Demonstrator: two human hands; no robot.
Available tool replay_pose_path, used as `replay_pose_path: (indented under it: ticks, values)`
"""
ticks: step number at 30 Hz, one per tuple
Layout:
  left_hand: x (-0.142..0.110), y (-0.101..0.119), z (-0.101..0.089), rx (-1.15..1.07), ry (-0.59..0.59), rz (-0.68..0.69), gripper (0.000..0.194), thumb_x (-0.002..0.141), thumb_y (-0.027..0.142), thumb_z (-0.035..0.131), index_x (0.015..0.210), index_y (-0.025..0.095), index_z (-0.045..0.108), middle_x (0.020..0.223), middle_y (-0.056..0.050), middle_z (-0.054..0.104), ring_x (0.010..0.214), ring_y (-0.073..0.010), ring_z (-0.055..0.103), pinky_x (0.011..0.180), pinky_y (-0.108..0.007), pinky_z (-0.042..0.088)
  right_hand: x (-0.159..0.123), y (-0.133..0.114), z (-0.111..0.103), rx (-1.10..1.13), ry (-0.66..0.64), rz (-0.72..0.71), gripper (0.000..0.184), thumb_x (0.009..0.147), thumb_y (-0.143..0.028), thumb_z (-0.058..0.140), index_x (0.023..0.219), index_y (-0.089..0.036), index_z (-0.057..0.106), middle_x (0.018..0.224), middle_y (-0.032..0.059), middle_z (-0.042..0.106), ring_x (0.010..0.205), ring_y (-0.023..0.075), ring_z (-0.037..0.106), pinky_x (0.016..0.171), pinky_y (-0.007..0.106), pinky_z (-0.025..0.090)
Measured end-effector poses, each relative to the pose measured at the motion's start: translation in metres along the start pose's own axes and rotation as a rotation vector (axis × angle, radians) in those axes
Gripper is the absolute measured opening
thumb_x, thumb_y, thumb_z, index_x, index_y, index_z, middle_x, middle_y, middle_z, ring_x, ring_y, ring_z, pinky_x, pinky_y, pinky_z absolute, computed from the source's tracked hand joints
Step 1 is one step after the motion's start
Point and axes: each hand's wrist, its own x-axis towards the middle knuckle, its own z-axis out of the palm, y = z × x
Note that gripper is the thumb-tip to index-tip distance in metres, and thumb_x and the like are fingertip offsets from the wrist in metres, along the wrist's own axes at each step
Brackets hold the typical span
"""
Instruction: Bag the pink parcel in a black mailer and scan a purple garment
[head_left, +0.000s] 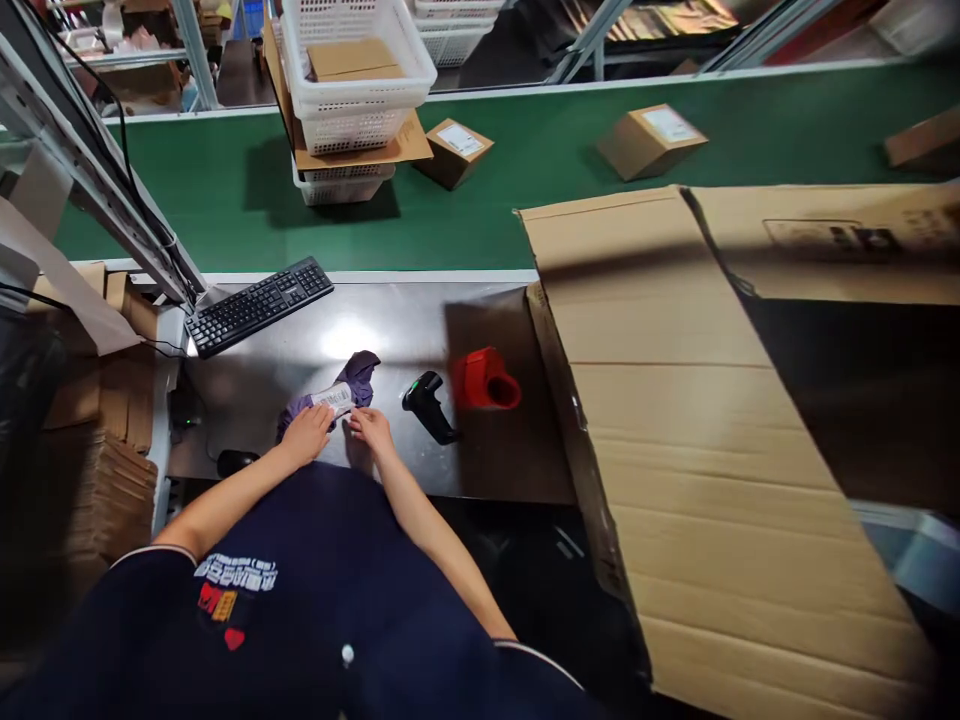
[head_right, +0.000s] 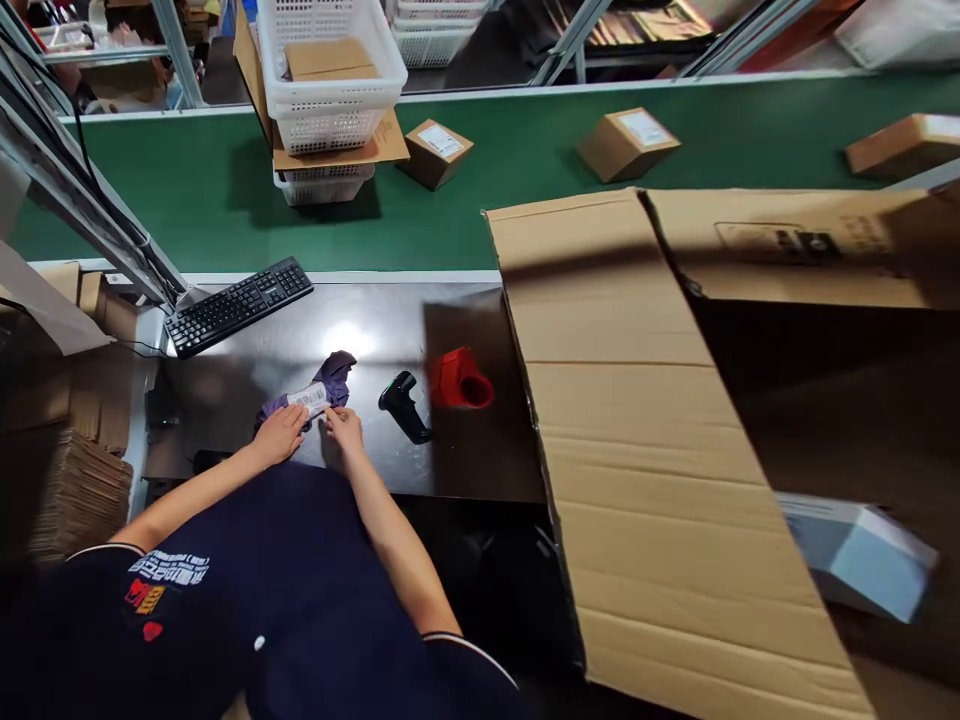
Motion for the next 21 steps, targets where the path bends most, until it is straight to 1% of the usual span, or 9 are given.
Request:
replay_pose_path:
  ticks: [2,4,6,8,10,12,15,18,21]
  values:
    - [0.002,0.002,0.005,0.047,-0.020,-0.004,0.065,0.097,0.022,0.056,0.157,0.003,0.042,0.166,-0.023,0.041,0.154,-0.0348,0.038,0.129,-0.050,0.030,-0.009,-0.002,-0.016,-0.097,0.028,-0.146,0.031,0.091,-0.024,0.059,0.120,-0.015,0.067,0.135,0.0185,0.068,0.132,0.0291,0.060,0.118,0.051,0.045]
    - [0.003,0.005,0.009,0.086,-0.036,-0.016,0.066,0.095,0.021,0.057,0.157,0.002,0.043,0.166,-0.024,0.040,0.155,-0.0356,0.038,0.129,-0.051,0.030,-0.013,-0.005,-0.025,-0.309,-0.102,-0.394,0.045,0.088,-0.012,0.055,0.131,-0.017,0.067,0.152,0.0140,0.059,0.150,0.0274,0.045,0.130,0.049,0.028]
    - [0.002,0.008,0.013,0.122,-0.053,-0.039,0.068,0.093,0.019,0.059,0.158,0.005,0.044,0.168,-0.022,0.038,0.156,-0.0358,0.035,0.130,-0.054,0.028,-0.011,-0.009,-0.025,-0.668,-0.288,-0.662,0.062,0.085,-0.003,0.050,0.144,-0.016,0.062,0.161,0.0120,0.051,0.156,0.0293,0.036,0.132,0.054,0.018]
    - [-0.001,0.007,0.013,0.156,-0.066,-0.074,0.070,0.092,0.017,0.059,0.159,0.009,0.043,0.171,-0.018,0.033,0.159,-0.0355,0.030,0.131,-0.057,0.025,-0.005,-0.011,-0.018,-0.976,-0.375,-0.801,0.074,0.084,0.002,0.043,0.156,-0.014,0.048,0.167,0.0139,0.041,0.158,0.0334,0.030,0.129,0.063,0.017]
    - [-0.003,0.002,0.010,0.182,-0.060,-0.114,0.068,0.094,0.013,0.053,0.161,0.014,0.041,0.173,-0.013,0.028,0.162,-0.0329,0.024,0.132,-0.058,0.019,0.001,-0.012,-0.007,-1.100,-0.342,-0.767,0.078,0.086,0.004,0.038,0.162,-0.013,0.037,0.170,0.0159,0.032,0.159,0.0346,0.027,0.127,0.065,0.019]
    - [-0.004,-0.007,0.003,0.185,-0.035,-0.136,0.065,0.096,0.010,0.043,0.161,0.015,0.041,0.174,-0.009,0.027,0.163,-0.0291,0.020,0.133,-0.056,0.012,0.004,-0.012,0.006,-1.152,-0.304,-0.701,0.081,0.087,0.003,0.036,0.166,-0.013,0.028,0.173,0.0157,0.023,0.161,0.0331,0.021,0.128,0.064,0.019]
    - [-0.002,-0.019,-0.008,0.194,0.002,-0.160,0.060,0.097,0.010,0.041,0.157,0.014,0.047,0.174,-0.008,0.029,0.163,-0.0274,0.015,0.133,-0.053,0.005,0.003,-0.013,0.020,-1.225,-0.290,-0.622,0.087,0.086,0.000,0.043,0.168,-0.014,0.019,0.175,0.0140,0.015,0.162,0.0324,0.020,0.129,0.063,0.020]
    - [-0.003,-0.021,-0.010,0.200,0.024,-0.166,0.059,0.097,0.010,0.042,0.155,0.012,0.049,0.172,-0.011,0.033,0.163,-0.0267,0.017,0.133,-0.051,0.007,-0.002,-0.012,0.020,-1.243,-0.310,-0.601,0.093,0.082,-0.003,0.049,0.169,-0.016,0.019,0.176,0.0124,0.012,0.162,0.0316,0.020,0.129,0.064,0.020]
    - [-0.006,-0.017,-0.005,0.188,0.025,-0.163,0.062,0.096,0.010,0.042,0.157,0.009,0.045,0.171,-0.014,0.034,0.161,-0.0284,0.024,0.133,-0.050,0.015,-0.007,-0.004,0.006,-1.235,-0.299,-0.600,0.092,0.083,-0.006,0.048,0.169,-0.019,0.018,0.177,0.0108,0.009,0.164,0.0305,0.013,0.130,0.064,0.018]
